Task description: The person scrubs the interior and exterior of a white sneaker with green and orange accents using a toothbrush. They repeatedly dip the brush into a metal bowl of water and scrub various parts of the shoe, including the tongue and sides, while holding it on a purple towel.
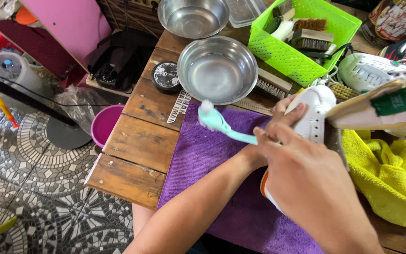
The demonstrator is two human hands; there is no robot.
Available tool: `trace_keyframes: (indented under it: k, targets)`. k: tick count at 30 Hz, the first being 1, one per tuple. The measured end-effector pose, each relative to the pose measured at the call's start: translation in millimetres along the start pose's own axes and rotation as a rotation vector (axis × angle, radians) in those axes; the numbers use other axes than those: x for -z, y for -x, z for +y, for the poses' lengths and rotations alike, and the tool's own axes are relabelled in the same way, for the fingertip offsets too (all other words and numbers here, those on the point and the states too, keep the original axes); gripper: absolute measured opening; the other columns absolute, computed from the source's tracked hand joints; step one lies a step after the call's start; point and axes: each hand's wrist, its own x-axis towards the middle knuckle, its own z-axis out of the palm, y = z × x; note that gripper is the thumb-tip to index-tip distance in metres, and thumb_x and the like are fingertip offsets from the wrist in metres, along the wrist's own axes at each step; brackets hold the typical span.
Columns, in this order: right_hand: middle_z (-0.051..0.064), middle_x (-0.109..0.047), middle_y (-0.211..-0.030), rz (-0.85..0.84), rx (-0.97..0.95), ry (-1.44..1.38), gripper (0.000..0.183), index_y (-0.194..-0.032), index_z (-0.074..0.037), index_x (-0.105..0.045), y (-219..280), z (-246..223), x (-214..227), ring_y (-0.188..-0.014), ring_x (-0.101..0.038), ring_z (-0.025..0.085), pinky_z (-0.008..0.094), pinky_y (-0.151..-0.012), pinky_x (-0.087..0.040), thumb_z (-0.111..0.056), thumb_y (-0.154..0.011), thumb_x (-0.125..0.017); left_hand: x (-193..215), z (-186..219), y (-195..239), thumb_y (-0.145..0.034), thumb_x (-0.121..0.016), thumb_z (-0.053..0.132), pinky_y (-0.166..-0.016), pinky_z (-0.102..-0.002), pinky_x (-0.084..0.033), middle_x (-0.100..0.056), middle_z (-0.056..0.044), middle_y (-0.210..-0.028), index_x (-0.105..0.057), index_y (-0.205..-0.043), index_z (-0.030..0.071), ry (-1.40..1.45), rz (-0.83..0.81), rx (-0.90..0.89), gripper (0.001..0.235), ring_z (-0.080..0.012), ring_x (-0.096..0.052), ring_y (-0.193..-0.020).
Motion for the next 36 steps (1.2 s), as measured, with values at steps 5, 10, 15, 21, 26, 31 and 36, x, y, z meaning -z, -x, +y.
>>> trace_keyframes:
  k: [5,10,15,21,26,31,36]
  targets:
    - [0.007,-0.074,-0.102,-0.211,-0.033,0.064,0.036,-0.131,-0.018,-0.074,-4.6,-20.8,-9.7,-0.073,-0.081,0.045,0.064,-0.058,-0.06,-0.02,-0.1,-0.056,-0.3,-16.6,-7.7,-0.089,-0.072,0.058,-0.102,-0.029,-0.049,-0.07,-0.006,-0.127,-0.06,-0.156,0.017,0.122,0.004,-0.003,0.08,-0.017,-0.066,-0.113]
    - [0.007,-0.073,-0.102,-0.201,-0.022,0.069,0.036,-0.133,-0.021,-0.074,-3.5,-23.1,-8.2,-0.067,-0.079,0.047,0.064,-0.058,-0.059,-0.022,-0.1,-0.057,-2.6,-28.7,-2.1,-0.097,-0.076,0.032,-0.131,-0.021,-0.037,-0.069,-0.007,-0.157,-0.073,-0.146,0.009,0.185,0.103,-0.245,0.054,-0.0144,-0.06,-0.152]
    - [0.0,-0.071,-0.12,-0.096,-0.015,0.025,0.057,-0.14,-0.022,-0.074,-0.6,-10.2,7.6,-0.07,-0.082,0.039,0.061,-0.055,-0.063,-0.016,-0.085,-0.064,-0.3,13.8,10.4,-0.088,-0.061,0.061,-0.134,-0.039,-0.031,-0.049,-0.009,-0.173,-0.05,-0.166,0.009,0.092,0.054,0.038,0.094,-0.0248,-0.046,-0.159]
    - [0.0,-0.08,-0.099,-0.311,-0.032,0.002,0.026,-0.11,-0.028,-0.077,-2.4,-11.1,-0.6,-0.086,-0.082,0.04,0.063,-0.063,-0.064,-0.02,-0.091,-0.062,15.1,-25.1,-15.7,-0.097,-0.075,0.052,-0.107,-0.031,-0.051,-0.072,-0.006,-0.132,-0.064,-0.153,0.012,0.346,0.026,0.004,0.069,-0.0158,-0.067,-0.118]
    - [-0.004,-0.07,-0.078,0.004,0.057,-0.304,0.035,-0.123,-0.026,-0.086,24.9,43.0,48.4,-0.055,-0.063,0.021,0.046,-0.052,-0.048,-0.014,-0.095,-0.07,28.7,-43.3,-28.7,-0.109,-0.069,0.057,-0.11,-0.033,-0.053,-0.074,-0.005,-0.129,-0.069,-0.145,0.009,0.554,-0.12,-0.062,0.06,-0.0147,-0.07,-0.117]
    - [0.004,-0.06,-0.066,0.085,-0.135,-0.447,0.043,-0.144,-0.024,-0.083,68.6,136.4,29.6,-0.062,-0.054,0.022,0.039,-0.063,-0.037,-0.017,-0.106,-0.065,79.2,-103.1,-72.3,-0.124,-0.037,0.046,-0.147,-0.048,0.008,0.0,-0.004,-0.192,-0.017,-0.181,0.016,-0.255,-0.069,-0.706,0.067,-0.0215,-0.007,-0.178]
    - [0.004,-0.043,-0.054,-0.141,-1.173,-1.256,0.042,-0.084,-0.01,-0.062,163.8,337.3,-155.3,-0.032,-0.031,0.021,0.039,-0.026,-0.019,-0.036,-0.117,-0.067,52.0,-41.2,-31.6,-0.119,-0.049,0.073,-0.127,-0.05,-0.049,-0.074,-0.02,-0.146,-0.064,-0.16,0.005,0.699,-0.278,-0.357,0.081,-0.0321,-0.07,-0.137]
